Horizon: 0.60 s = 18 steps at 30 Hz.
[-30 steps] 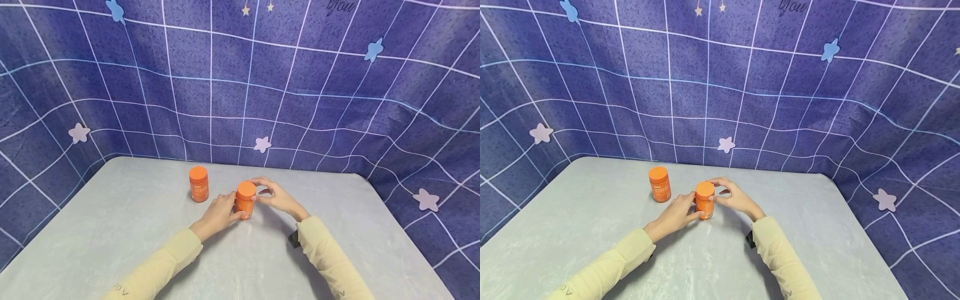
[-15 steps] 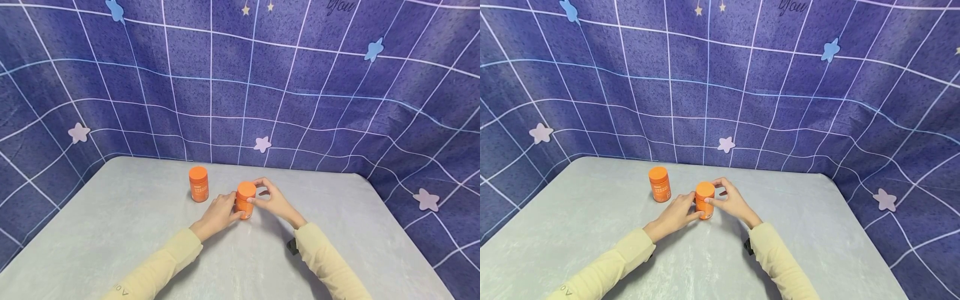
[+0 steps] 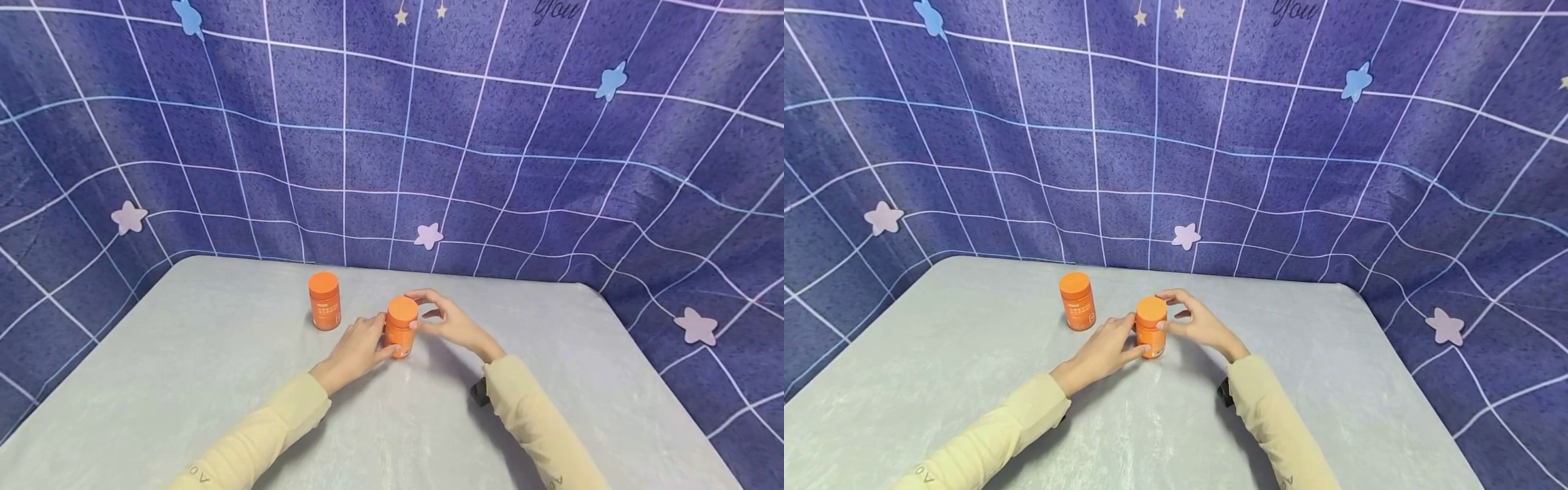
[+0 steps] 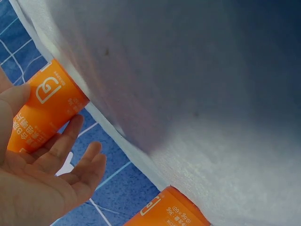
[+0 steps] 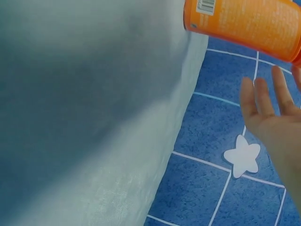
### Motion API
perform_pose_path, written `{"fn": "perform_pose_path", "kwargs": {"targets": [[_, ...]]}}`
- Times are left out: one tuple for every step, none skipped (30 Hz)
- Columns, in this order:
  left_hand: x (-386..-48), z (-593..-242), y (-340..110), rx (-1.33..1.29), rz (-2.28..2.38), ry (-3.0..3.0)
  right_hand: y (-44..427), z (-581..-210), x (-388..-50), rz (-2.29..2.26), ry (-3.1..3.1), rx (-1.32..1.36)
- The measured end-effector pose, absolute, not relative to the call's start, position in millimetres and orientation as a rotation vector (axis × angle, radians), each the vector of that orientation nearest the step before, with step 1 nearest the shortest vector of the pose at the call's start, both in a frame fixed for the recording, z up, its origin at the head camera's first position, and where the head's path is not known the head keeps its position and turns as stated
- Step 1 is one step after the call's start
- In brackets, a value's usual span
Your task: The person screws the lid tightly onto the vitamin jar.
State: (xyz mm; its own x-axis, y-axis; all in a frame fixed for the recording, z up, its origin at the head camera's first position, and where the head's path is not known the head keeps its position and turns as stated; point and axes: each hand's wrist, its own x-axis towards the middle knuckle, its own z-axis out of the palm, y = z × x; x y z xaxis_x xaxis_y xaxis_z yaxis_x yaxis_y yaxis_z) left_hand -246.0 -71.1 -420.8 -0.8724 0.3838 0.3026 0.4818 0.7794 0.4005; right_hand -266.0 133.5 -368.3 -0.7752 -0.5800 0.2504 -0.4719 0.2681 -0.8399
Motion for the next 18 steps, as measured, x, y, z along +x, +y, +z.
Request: {"fn": "perform_pose_path", "kwargs": {"targets": [[-246, -421, -71, -0.682, -0.706, -2.767, 134, -368, -267, -1.533, 2.404, -1.015], [-246, -421, -71, -0.681, -0.709, -2.767, 135, -368, -268, -1.528, 2.393, -1.025], [-246, -421, -71, -0.683, -0.706, -2.765, 135, -368, -268, -1.525, 2.38, -1.035], [-246, -421, -71, -0.685, -0.704, -2.763, 136, -368, -269, -1.521, 2.371, -1.044], [-246, -421, -71, -0.687, -0.702, -2.762, 136, -368, -269, -1.519, 2.361, -1.053], [-246, -421, -71, -0.688, -0.695, -2.763, 136, -368, -270, -1.516, 2.354, -1.058], [-246, -421, -71, -0.69, -0.692, -2.761, 136, -367, -270, -1.513, 2.351, -1.061], [-246, -421, -71, -0.691, -0.69, -2.761, 135, -367, -270, -1.515, 2.346, -1.062], [-246, -421, -71, -0.693, -0.683, -2.76, 135, -367, -270, -1.518, 2.348, -1.059], [-247, -421, -71, -0.692, -0.684, -2.764, 135, -368, -270, -1.521, 2.352, -1.055], [-247, -421, -71, -0.693, -0.685, -2.767, 134, -368, -270, -1.523, 2.364, -1.052], [-247, -421, -71, -0.694, -0.686, -2.768, 134, -369, -269, -1.532, 2.373, -1.047], [-246, -421, -71, -0.695, -0.691, -2.767, 133, -370, -269, -1.541, 2.387, -1.042], [-246, -420, -71, -0.695, -0.694, -2.766, 133, -373, -270, -1.553, 2.403, -1.031], [-246, -420, -71, -0.694, -0.694, -2.767, 132, -377, -271, -1.561, 2.428, -1.02], [-246, -420, -71, -0.69, -0.698, -2.77, 132, -381, -272, -1.569, 2.455, -1.011], [-246, -420, -71, -0.689, -0.7, -2.771, 131, -385, -273, -1.577, 2.486, -0.994], [-246, -420, -71, -0.685, -0.699, -2.772, 131, -389, -274, -1.588, 2.513, -0.979]]}}
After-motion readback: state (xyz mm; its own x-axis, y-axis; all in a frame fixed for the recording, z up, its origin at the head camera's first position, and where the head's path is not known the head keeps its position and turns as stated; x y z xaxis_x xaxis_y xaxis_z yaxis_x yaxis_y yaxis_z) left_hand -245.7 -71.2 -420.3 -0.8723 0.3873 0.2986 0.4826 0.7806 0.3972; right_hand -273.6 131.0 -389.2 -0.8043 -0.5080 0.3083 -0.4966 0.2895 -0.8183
